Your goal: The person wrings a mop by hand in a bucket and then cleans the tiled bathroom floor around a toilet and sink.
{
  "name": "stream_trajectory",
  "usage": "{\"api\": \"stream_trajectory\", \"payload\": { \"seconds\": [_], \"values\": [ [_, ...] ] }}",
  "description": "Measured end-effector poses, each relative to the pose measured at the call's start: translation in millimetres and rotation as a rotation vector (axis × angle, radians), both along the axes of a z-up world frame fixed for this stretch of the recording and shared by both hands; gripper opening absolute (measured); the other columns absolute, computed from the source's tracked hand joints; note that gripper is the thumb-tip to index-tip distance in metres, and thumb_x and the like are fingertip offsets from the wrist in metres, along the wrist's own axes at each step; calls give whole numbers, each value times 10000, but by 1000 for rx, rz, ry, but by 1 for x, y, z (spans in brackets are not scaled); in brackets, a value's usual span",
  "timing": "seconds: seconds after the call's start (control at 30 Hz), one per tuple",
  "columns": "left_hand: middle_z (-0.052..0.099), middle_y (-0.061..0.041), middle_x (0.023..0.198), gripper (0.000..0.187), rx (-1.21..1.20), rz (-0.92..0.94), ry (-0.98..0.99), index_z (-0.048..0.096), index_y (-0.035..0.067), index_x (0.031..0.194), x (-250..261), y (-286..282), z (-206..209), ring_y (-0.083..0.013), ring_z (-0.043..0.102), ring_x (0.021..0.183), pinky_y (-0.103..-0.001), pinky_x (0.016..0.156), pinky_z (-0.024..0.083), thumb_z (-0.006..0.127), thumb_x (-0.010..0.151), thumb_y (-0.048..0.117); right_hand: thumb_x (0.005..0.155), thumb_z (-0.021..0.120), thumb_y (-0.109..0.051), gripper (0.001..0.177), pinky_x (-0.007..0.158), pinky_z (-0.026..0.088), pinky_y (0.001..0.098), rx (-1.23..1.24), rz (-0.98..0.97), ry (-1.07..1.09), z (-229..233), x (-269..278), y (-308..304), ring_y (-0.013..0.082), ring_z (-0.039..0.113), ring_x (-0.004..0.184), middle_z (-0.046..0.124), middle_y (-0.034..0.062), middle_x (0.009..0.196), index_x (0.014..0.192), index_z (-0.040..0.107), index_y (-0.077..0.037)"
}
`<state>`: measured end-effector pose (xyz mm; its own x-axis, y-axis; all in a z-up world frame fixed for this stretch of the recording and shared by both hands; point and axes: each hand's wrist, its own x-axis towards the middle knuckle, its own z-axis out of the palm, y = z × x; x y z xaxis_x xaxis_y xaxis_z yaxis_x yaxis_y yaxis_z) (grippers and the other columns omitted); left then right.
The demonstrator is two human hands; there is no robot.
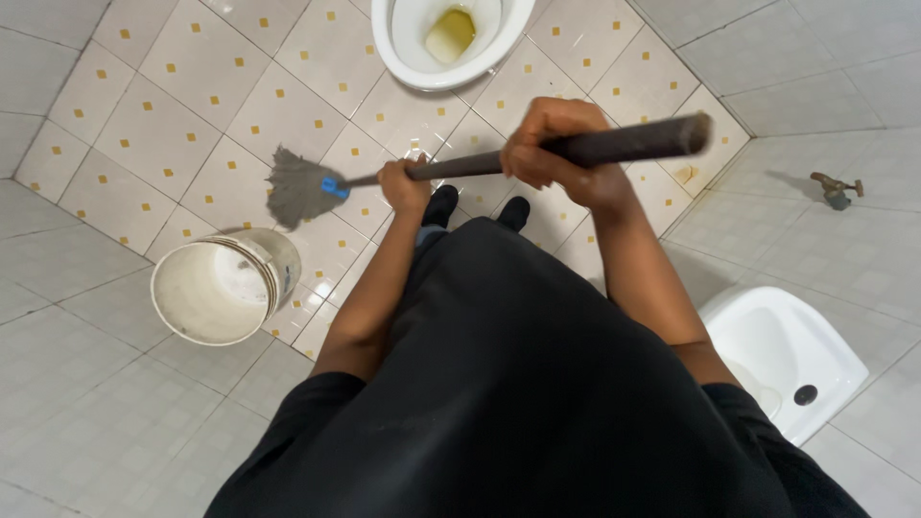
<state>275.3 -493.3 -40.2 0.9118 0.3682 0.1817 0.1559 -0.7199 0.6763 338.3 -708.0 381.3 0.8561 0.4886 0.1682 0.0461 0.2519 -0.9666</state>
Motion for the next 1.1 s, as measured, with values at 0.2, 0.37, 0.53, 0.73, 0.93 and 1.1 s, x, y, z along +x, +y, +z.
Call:
{"api": "stream_trajectory", "payload": {
  "seconds": [0.2, 0.37, 0.53, 0.73, 0.93, 1.1],
  "values": [
    [626, -103, 812, 266, -113, -113, -260, 660, 102, 787, 37, -46, 20, -340, 584, 840, -468, 781, 467, 881, 827, 243, 918, 584, 87, 161, 646, 570, 328, -99, -89, -150, 22, -20, -18, 113, 520, 497, 540, 77, 630, 840, 517, -37],
    [644, -109, 775, 317, -284, -378, -162, 661, 85, 740, 64, -67, 44, -335, 588, 811, -465, 775, 471, 881, 799, 305, 956, 557, 111, 163, 645, 571, 320, -113, -256, -133, 26, -47, -21, 107, 526, 470, 549, 62, 613, 860, 527, -17],
    [666, -148, 727, 410, -236, -698, 176, 669, 77, 668, 84, -88, 54, -368, 623, 772, -470, 824, 490, 895, 790, 396, 974, 548, 138, 136, 680, 605, 338, -387, -479, -189, 43, -76, -31, 172, 589, 535, 623, 149, 730, 881, 569, 41],
    [691, -147, 803, 260, -213, -877, 227, 693, 79, 720, 82, -127, 44, -389, 649, 825, -490, 728, 510, 838, 702, 295, 1048, 530, 121, 193, 692, 612, 358, -314, -555, -180, 53, -92, -50, 179, 575, 513, 594, 152, 651, 873, 583, 63],
    [719, -156, 848, 343, -124, -952, 413, 750, 87, 757, 66, -133, 81, -378, 675, 865, -484, 772, 533, 853, 757, 414, 1081, 557, -2, 174, 527, 587, 341, -131, -636, -196, 44, -99, -67, 157, 538, 429, 556, 125, 663, 910, 548, 23],
    [726, -143, 850, 354, -44, -949, 597, 750, 98, 785, 50, -133, 109, -359, 692, 867, -480, 770, 543, 812, 772, 446, 1119, 592, -144, 270, 499, 543, 339, -89, -676, -210, 35, -106, -90, 115, 446, 387, 454, 59, 544, 916, 540, 27]
  ]
}}
